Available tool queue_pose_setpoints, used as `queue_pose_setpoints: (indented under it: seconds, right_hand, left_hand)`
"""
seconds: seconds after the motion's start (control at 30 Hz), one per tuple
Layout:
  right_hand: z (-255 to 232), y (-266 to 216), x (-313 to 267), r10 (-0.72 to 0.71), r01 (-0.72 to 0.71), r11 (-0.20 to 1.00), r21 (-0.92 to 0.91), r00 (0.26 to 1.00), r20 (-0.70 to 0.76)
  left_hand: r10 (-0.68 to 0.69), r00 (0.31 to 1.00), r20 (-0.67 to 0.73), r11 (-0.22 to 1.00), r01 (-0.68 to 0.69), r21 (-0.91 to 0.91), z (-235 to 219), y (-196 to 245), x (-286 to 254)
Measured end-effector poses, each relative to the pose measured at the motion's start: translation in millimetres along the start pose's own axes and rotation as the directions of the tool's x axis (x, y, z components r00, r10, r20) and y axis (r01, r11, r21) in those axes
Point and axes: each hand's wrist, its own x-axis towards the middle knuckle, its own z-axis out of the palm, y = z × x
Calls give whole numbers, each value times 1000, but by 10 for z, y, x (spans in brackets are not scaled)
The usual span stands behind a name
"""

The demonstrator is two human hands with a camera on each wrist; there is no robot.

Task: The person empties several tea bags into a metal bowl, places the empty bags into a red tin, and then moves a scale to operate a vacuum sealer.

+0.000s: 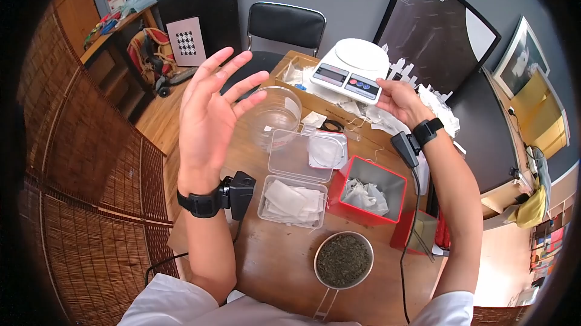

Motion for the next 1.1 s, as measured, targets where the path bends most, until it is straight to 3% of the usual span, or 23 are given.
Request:
queue_pose_setpoints:
  seconds: [0.33,0.4,0.47,0.5,0.57,0.6,0.63,0.67,0.7,0.73,0.8,0.87,0.93,0.97,1.03,1.1]
  right_hand:
    - [-71,290,-115,171,-164,975,-149,985,35]
    - [-71,295,-141,176,-169,977,-133,984,38]
    - [-88,292,-137,120,-125,944,-306,992,-34]
    - [-93,269,-142,120,-124,945,-303,992,-32]
    - [-98,183,-153,-19,-68,704,-707,993,-115]
    - [-82,128,-165,-20,-67,704,-707,993,-114]
    - [-58,71,-179,-260,67,422,-904,964,-50]
    - [-41,37,-174,-454,135,69,-988,887,89]
    - [-34,28,-154,-530,249,36,-968,826,193]
    - [114,-36,-254,-530,248,38,-968,826,191]
    - [464,-157,-431,-432,558,90,-825,768,472]
    - [728,-137,-441,-281,674,91,-733,723,631]
    - [961,-84,-396,-96,722,165,-671,689,718]
    - [1069,-63,-373,-97,723,166,-671,689,718]
    - [1249,-29,-314,181,562,332,-758,750,636]
    - [1340,58,-189,202,567,302,-766,747,633]
  left_hand:
    - [-17,998,55,996,12,91,-26,-23,15]
    - [-11,999,32,995,7,103,-82,1,25]
    - [-2,1000,10,993,1,121,-148,44,32]
    - [20,1000,-18,988,-17,152,-184,63,37]
    - [58,995,-85,977,-39,210,-196,98,31]
    - [59,995,-85,977,-40,210,-205,104,34]
    - [69,992,-107,970,-42,238,-216,108,39]
    - [80,988,-129,963,-43,266,-220,109,42]
    - [79,989,-129,963,-42,267,-214,106,41]
    - [69,990,-124,965,-34,261,-200,100,40]
    - [56,992,-111,967,-26,252,-153,75,42]
    - [42,995,-87,973,-21,230,-110,48,41]
    - [24,998,-60,966,-8,259,-98,16,43]
    - [7,999,-40,957,5,289,-100,4,41]
    - [-7,1000,-22,949,13,316,-102,6,32]
    - [-29,1000,-6,936,29,351,-130,13,33]
